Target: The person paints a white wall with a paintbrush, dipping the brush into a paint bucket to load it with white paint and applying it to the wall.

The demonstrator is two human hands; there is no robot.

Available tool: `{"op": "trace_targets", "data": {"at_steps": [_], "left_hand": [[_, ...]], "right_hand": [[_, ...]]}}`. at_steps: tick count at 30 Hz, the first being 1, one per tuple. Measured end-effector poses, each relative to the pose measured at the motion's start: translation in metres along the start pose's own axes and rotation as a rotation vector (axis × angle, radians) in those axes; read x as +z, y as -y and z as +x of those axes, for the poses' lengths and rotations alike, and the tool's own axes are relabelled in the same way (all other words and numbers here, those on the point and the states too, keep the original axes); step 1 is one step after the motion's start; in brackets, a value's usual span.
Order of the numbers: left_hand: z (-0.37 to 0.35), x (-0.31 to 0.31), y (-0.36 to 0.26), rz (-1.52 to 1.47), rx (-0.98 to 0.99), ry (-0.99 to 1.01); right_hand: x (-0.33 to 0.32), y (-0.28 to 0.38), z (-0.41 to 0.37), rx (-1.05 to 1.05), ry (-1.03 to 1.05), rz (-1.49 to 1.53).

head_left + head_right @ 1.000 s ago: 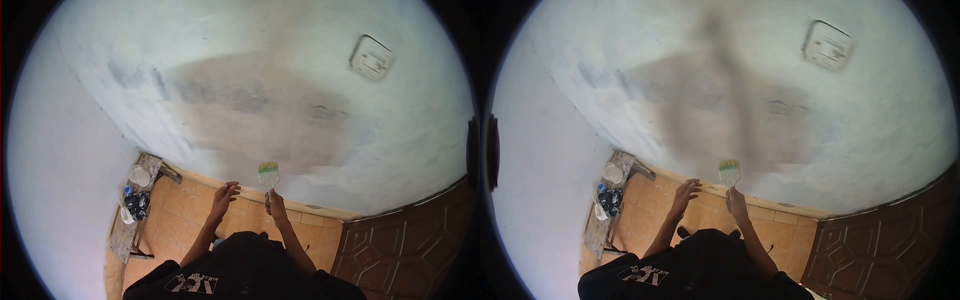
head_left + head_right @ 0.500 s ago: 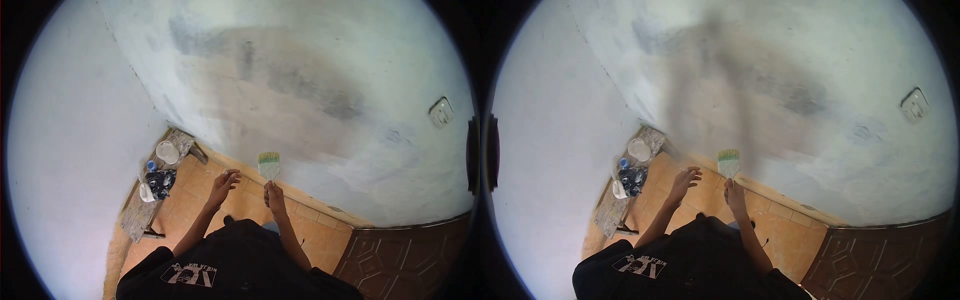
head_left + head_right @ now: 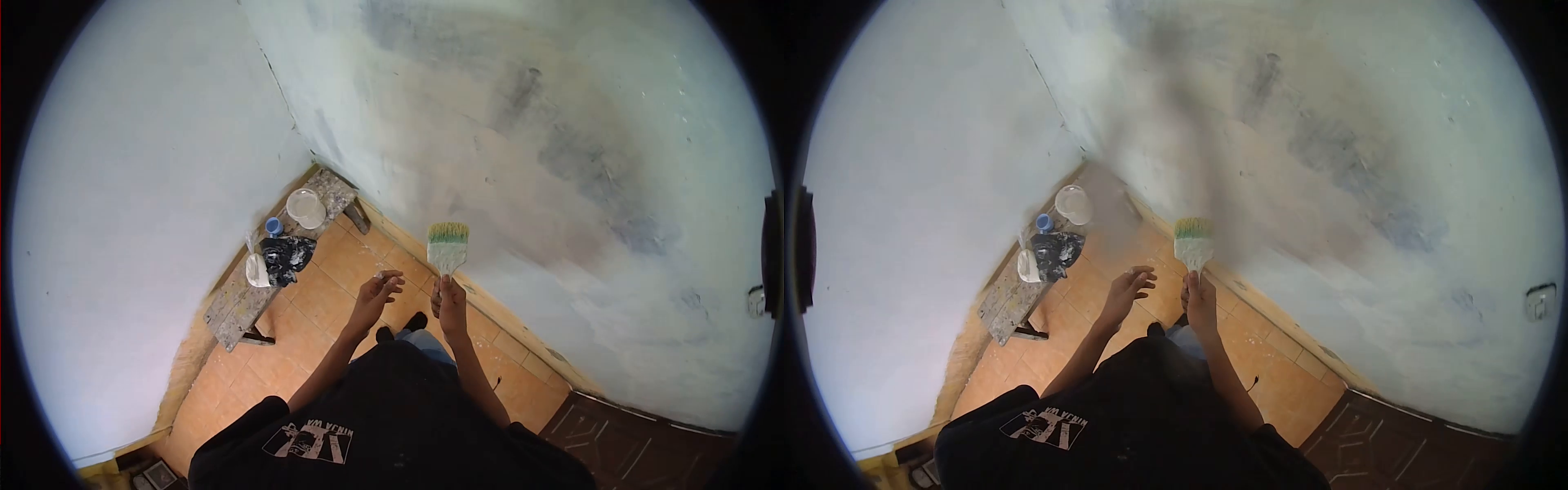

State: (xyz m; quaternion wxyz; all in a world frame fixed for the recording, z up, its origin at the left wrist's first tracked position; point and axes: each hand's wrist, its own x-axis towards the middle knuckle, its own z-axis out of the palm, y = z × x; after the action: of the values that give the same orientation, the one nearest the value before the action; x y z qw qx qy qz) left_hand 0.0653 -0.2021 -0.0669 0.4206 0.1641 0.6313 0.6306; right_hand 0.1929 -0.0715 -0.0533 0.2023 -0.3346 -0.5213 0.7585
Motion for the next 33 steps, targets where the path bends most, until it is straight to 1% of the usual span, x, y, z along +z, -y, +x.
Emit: {"op": "trace_targets", "data": {"at_steps": [2,5,8,11,13,18,20,24,26,27,30,32,33], "left_hand": [[0.007,-0.005,-0.009,0.006,-0.003,-0.005],[0.023,-0.022,-0.016,0.029,0.014,-0.037],[0.036,-0.045,-0.015,0.026,0.031,-0.104],[0.041,-0.068,-0.01,0.0,0.043,-0.176],[0.043,-0.085,-0.006,-0.029,0.038,-0.219],[0.048,-0.139,-0.003,-0.091,-0.04,-0.308],[0.058,-0.168,0.002,-0.097,-0.047,-0.301],[0.08,-0.238,0.007,-0.072,-0.106,-0.26],[0.099,-0.279,0.023,-0.014,-0.129,-0.241],[0.108,-0.299,0.037,0.008,-0.148,-0.234],[0.133,-0.354,0.099,-0.1,-0.132,-0.253],[0.152,-0.38,0.119,-0.076,-0.137,-0.3],[0.166,-0.391,0.135,-0.043,-0.181,-0.34]], "right_hand": [[0.004,0.0,0.011,0.051,0.018,0.001],[0.013,-0.003,0.031,0.053,0.051,-0.028],[0.023,-0.004,0.053,0.077,0.117,-0.036],[0.038,-0.011,0.075,0.065,0.117,-0.111],[0.052,-0.014,0.087,0.094,0.152,-0.149],[0.103,-0.022,0.117,0.165,0.245,-0.217],[0.13,-0.033,0.131,0.189,0.25,-0.21],[0.186,-0.075,0.165,0.118,0.259,-0.421],[0.203,-0.113,0.191,0.07,0.303,-0.565],[0.215,-0.121,0.2,0.032,0.312,-0.659],[0.247,-0.146,0.226,-0.056,0.347,-0.914],[0.262,-0.166,0.253,-0.114,0.366,-1.043],[0.266,-0.177,0.264,-0.113,0.373,-1.058]]}}
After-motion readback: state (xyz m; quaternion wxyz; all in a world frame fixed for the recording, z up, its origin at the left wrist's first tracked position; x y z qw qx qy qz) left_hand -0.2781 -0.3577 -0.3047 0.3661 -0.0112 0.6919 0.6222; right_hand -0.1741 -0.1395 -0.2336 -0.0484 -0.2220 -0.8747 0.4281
